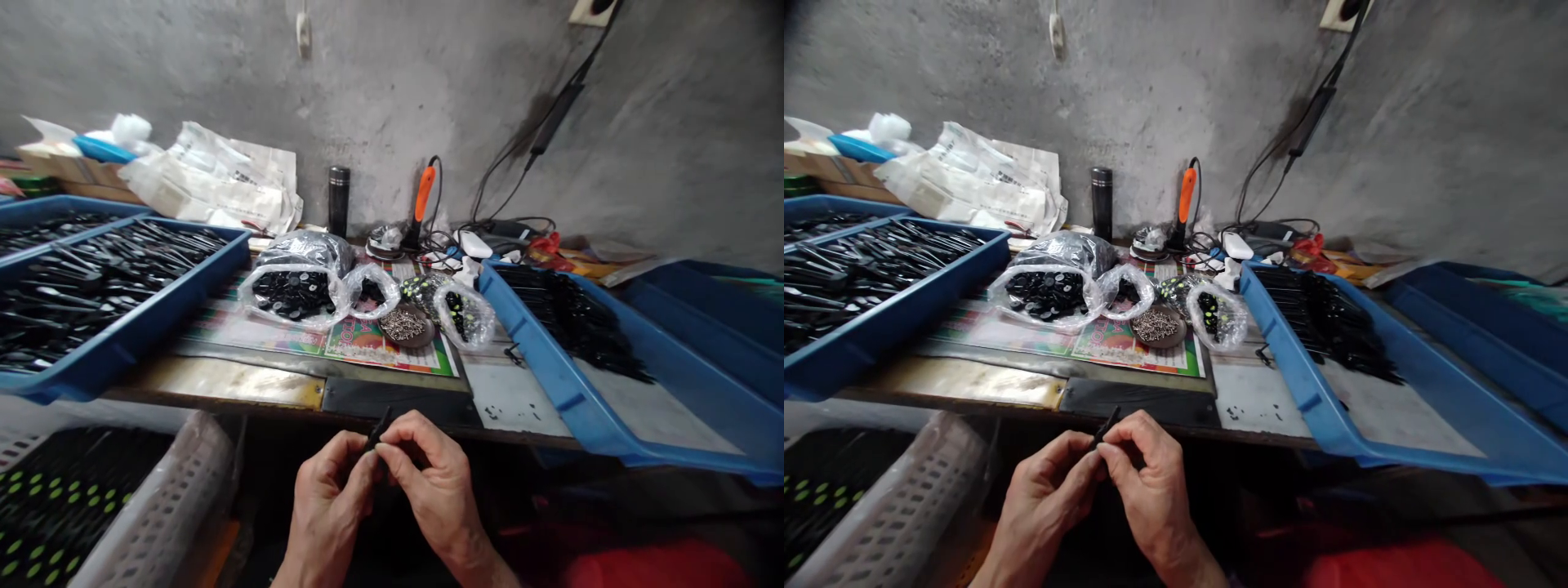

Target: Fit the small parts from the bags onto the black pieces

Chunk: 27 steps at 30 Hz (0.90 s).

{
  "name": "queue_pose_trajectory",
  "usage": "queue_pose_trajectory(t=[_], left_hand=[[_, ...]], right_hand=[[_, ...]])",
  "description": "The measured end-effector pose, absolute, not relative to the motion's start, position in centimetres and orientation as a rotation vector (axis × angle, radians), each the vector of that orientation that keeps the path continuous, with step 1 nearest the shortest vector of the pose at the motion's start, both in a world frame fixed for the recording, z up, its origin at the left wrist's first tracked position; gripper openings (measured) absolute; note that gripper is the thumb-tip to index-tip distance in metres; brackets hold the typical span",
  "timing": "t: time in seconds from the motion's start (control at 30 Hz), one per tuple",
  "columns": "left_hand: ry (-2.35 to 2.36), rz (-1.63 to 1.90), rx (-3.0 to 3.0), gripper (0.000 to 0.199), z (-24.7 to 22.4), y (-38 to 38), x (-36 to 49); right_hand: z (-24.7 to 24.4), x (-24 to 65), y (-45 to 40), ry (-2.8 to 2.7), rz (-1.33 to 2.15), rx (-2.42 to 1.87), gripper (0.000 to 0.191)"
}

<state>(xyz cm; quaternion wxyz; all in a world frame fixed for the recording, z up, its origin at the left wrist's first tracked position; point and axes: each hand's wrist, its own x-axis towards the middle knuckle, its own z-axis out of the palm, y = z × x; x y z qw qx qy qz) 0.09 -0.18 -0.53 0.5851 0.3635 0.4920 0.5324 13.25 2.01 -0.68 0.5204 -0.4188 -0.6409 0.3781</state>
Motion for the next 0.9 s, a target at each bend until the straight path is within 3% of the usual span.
queue_pose_trajectory(t=[0.13, 0.23, 0.57, 0.9], left_hand=[[1.114, 1.222, 0.815, 0.047, -0.9, -0.2, 0.2], [1.078, 1.201, 0.767, 0.049, -1.0, -0.2, 0.2], [0.993, 1.157, 0.738, 0.049, -0.2, -0.3, 0.4], [1.061, 1.202, 0.755, 0.049, -0.9, -0.5, 0.5]], right_hand=[[-1.7, 12.9, 2.4, -1.188, 1.418, -1.06, 0.023], [-1.8, 12.9, 2.5, -1.191, 1.526, -1.062, 0.028], [-1.1, 13.3, 1.7, -1.292, 1.469, -1.047, 0.033], [-1.3, 12.1, 1.9, -1.308, 1.269, -1.115, 0.025]])
